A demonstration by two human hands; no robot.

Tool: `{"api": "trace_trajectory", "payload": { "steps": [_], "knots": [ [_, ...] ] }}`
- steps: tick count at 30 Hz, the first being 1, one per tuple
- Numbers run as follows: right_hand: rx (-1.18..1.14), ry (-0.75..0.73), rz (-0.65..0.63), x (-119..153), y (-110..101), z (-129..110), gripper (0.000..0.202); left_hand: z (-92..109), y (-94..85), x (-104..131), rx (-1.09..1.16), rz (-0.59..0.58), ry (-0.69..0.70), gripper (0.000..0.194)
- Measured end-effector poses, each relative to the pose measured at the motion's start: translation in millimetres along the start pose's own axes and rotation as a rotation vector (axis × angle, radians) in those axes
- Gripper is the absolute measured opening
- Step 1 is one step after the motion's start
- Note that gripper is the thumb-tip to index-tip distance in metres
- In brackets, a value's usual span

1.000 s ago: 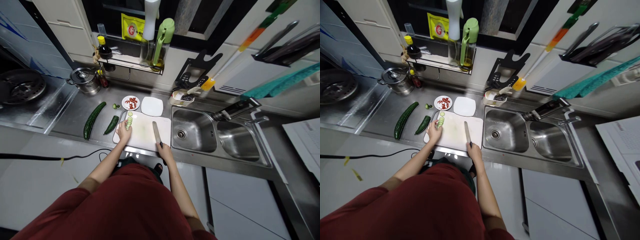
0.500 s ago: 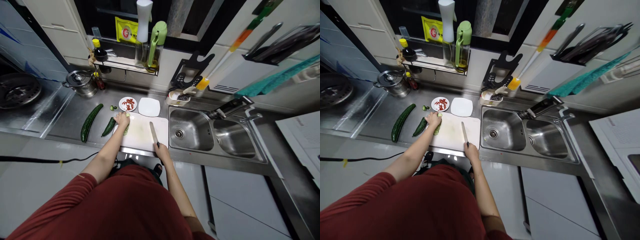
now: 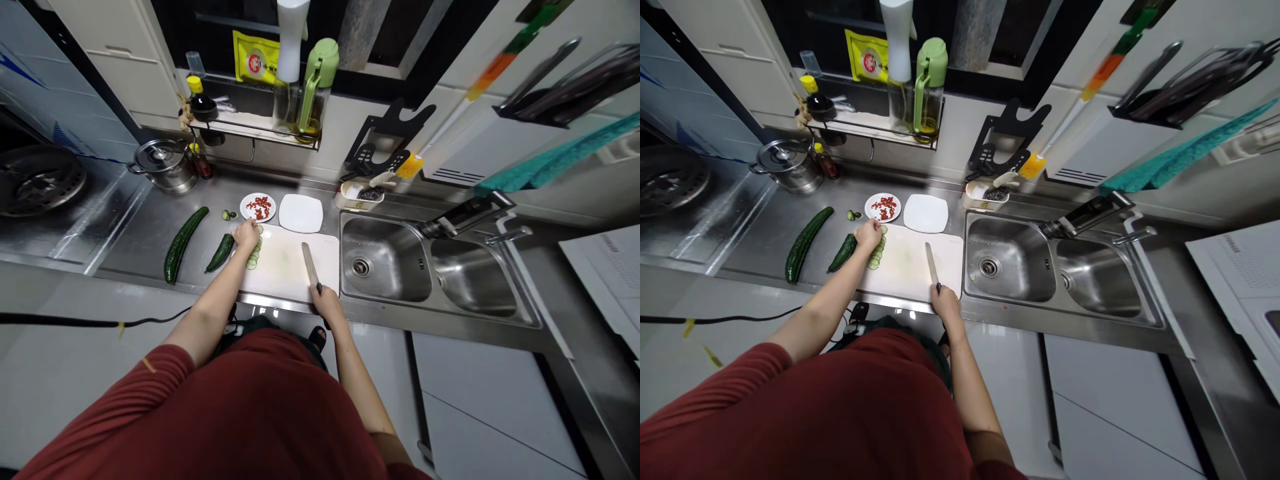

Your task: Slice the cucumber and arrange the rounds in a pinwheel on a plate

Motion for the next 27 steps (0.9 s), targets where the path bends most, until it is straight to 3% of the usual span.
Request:
{"api": "trace_trajectory", "payload": {
  "steps": [4,8,15,22,27],
  "knots": [
    [0.001,0.002,-0.004,-1.5,2.1,0.7,0.057,8.0,4.4,11.5,0.133,-0.072,-0.019,0.02],
    [0.008,-0.007,0.003,-1.3,1.5,-1.2,0.056,27.4,20.3,43.8,0.211,-0.199,0.024,0.027],
    [0.098,-0.03,0.007,4.2,-3.0,-10.3,0.054,48.3,38.6,91.9,0.05,-0.256,0.192,0.027],
    [0.15,-0.051,0.065,12.7,-19.3,-15.9,0.046,49.0,39.3,97.3,-0.044,-0.264,0.296,0.023],
    [0.201,-0.16,0.043,27.5,-23.5,-25.0,0.047,47.4,45.5,90.3,-0.061,-0.296,0.27,0.022]
  ]
}}
Point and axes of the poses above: each hand's wrist, its own x-axis away from the middle knuckle, its own y-axis out of the palm, z = x × y, the point moved 10 cm from there along -x, towards the middle knuckle, and after that the axes turned 9 degrees about z, right-handed, at the moved point
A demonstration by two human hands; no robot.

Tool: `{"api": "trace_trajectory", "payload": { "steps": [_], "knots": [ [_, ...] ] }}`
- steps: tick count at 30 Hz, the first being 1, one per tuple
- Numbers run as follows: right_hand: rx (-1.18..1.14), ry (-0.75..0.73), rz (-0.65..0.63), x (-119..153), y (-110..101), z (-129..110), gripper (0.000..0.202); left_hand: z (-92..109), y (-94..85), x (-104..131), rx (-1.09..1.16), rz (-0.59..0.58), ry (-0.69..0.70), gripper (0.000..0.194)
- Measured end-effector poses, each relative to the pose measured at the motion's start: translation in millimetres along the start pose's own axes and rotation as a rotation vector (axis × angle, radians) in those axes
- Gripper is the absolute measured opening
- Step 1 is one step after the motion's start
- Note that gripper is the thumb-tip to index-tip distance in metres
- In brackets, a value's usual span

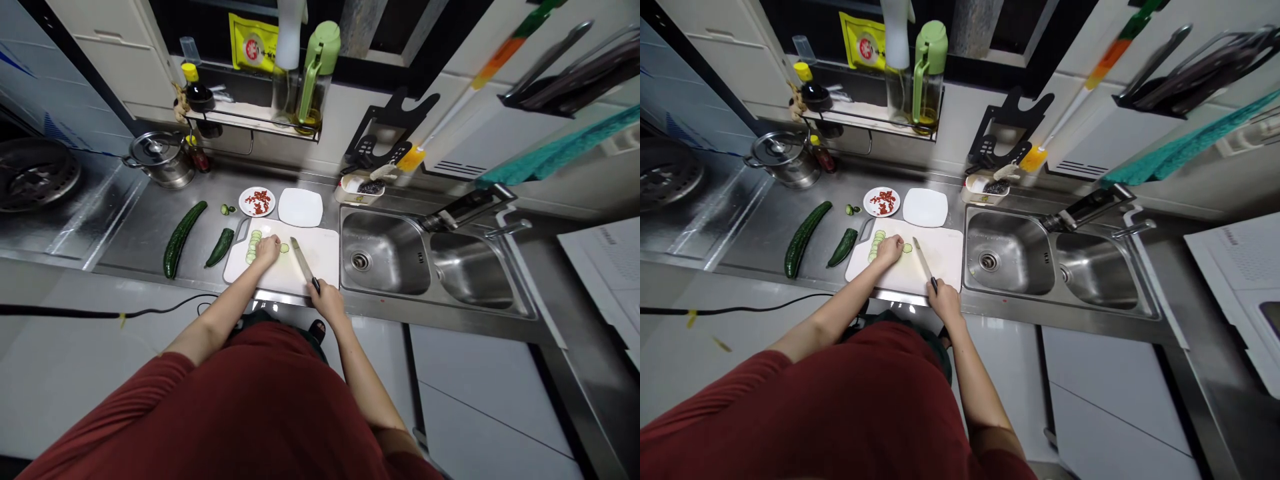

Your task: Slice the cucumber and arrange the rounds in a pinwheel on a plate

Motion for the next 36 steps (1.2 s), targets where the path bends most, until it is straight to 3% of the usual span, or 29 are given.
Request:
{"api": "trace_trajectory", "payload": {
  "steps": [11,36],
  "knots": [
    [0.083,-0.091,-0.038,9.8,3.4,-11.8,0.048,-1.1,2.7,-10.3,-0.03,-0.015,-0.021,0.019],
    [0.098,-0.067,-0.114,20.5,7.3,-17.8,0.042,-3.1,-0.5,-11.4,-0.017,-0.039,-0.058,0.02]
  ]
}}
Point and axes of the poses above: each hand's wrist, its own x-axis away from the middle knuckle, its own y-axis out of the palm, z = x × y, the point moved 10 cm from there along -x, towards the middle knuckle, and after that the axes turned 9 degrees about z, right-handed, at the moved point
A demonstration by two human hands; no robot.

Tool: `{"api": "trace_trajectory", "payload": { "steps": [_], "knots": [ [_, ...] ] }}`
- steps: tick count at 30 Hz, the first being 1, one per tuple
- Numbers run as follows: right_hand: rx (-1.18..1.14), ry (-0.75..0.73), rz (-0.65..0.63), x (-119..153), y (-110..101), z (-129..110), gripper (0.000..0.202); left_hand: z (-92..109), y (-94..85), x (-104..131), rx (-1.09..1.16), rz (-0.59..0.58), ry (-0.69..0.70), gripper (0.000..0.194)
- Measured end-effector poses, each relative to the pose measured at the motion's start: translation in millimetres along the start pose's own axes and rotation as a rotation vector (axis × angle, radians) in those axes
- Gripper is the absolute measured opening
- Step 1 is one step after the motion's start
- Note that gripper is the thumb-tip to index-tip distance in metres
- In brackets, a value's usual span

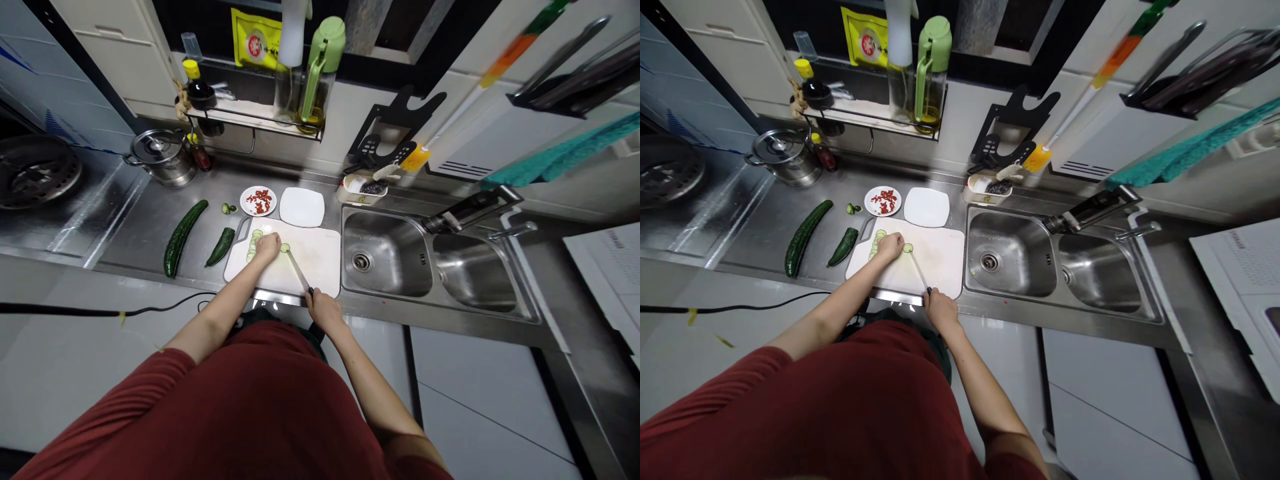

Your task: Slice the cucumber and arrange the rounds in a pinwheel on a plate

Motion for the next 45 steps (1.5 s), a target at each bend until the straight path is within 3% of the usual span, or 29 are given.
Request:
{"api": "trace_trajectory", "payload": {
  "steps": [16,45],
  "knots": [
    [-0.01,-0.005,-0.004,-20.4,-3.5,-11.0,0.044,-1.1,3.0,-1.6,0.009,-0.001,0.003,0.021],
    [-0.004,-0.031,-0.021,-27.2,-10.9,-11.9,0.044,-2.1,2.7,-3.2,0.003,-0.011,-0.021,0.02]
  ]
}}
Point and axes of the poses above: each hand's wrist, its own x-axis away from the middle knuckle, its own y-axis out of the palm, z = x × y, the point moved 10 cm from there along -x, towards the middle knuckle, and after that the axes turned 9 degrees about z, right-handed, at the moved point
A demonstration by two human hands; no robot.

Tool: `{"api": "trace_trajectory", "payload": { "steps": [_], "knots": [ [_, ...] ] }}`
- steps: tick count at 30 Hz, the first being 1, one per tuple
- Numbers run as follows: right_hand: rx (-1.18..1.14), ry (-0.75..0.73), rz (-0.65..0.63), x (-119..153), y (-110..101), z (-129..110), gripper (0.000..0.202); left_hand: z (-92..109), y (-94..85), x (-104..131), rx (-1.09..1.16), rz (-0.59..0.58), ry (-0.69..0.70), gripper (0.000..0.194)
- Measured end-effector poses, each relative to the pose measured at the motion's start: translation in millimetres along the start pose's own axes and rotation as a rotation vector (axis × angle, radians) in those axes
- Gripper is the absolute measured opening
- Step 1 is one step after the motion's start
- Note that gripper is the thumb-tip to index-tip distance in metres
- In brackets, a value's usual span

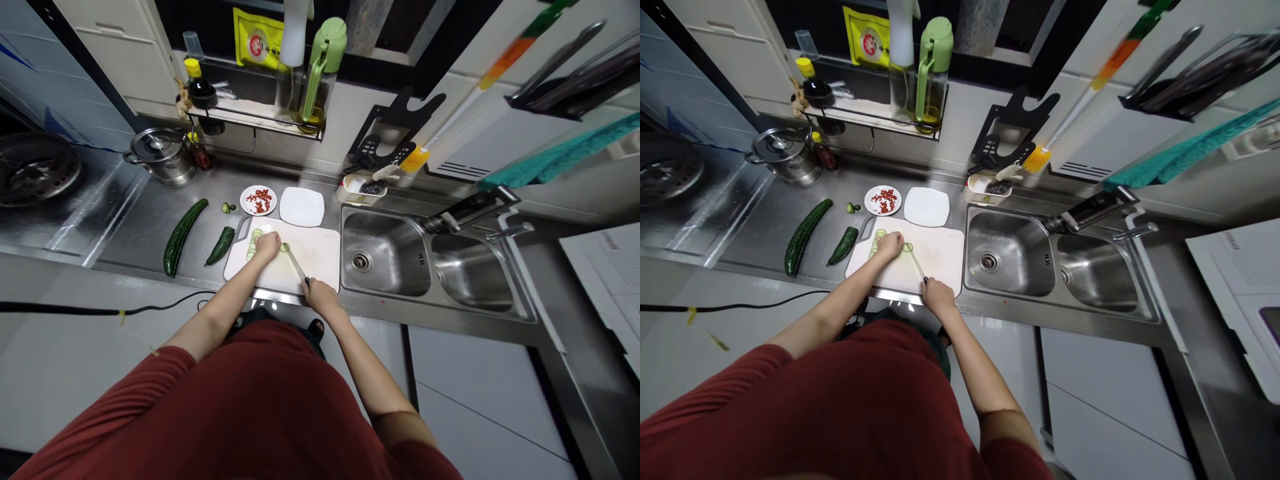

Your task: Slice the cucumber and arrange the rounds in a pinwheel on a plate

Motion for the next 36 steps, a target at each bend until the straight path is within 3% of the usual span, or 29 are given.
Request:
{"api": "trace_trajectory", "payload": {
  "steps": [21,36],
  "knots": [
    [-0.001,-0.008,-0.009,-0.9,-2.3,-0.9,0.044,-2.0,4.5,-3.2,0.019,0.003,0.01,0.018],
    [-0.006,0.007,-0.068,22.3,5.4,13.0,0.044,-2.3,2.8,-3.0,0.027,0.003,-0.001,0.018]
  ]
}}
Point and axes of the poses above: each hand's wrist, its own x-axis away from the middle knuckle, its own y-axis out of the palm, z = x × y, the point moved 10 cm from there along -x, towards the middle knuckle, and after that the axes turned 9 degrees about z, right-handed, at the moved point
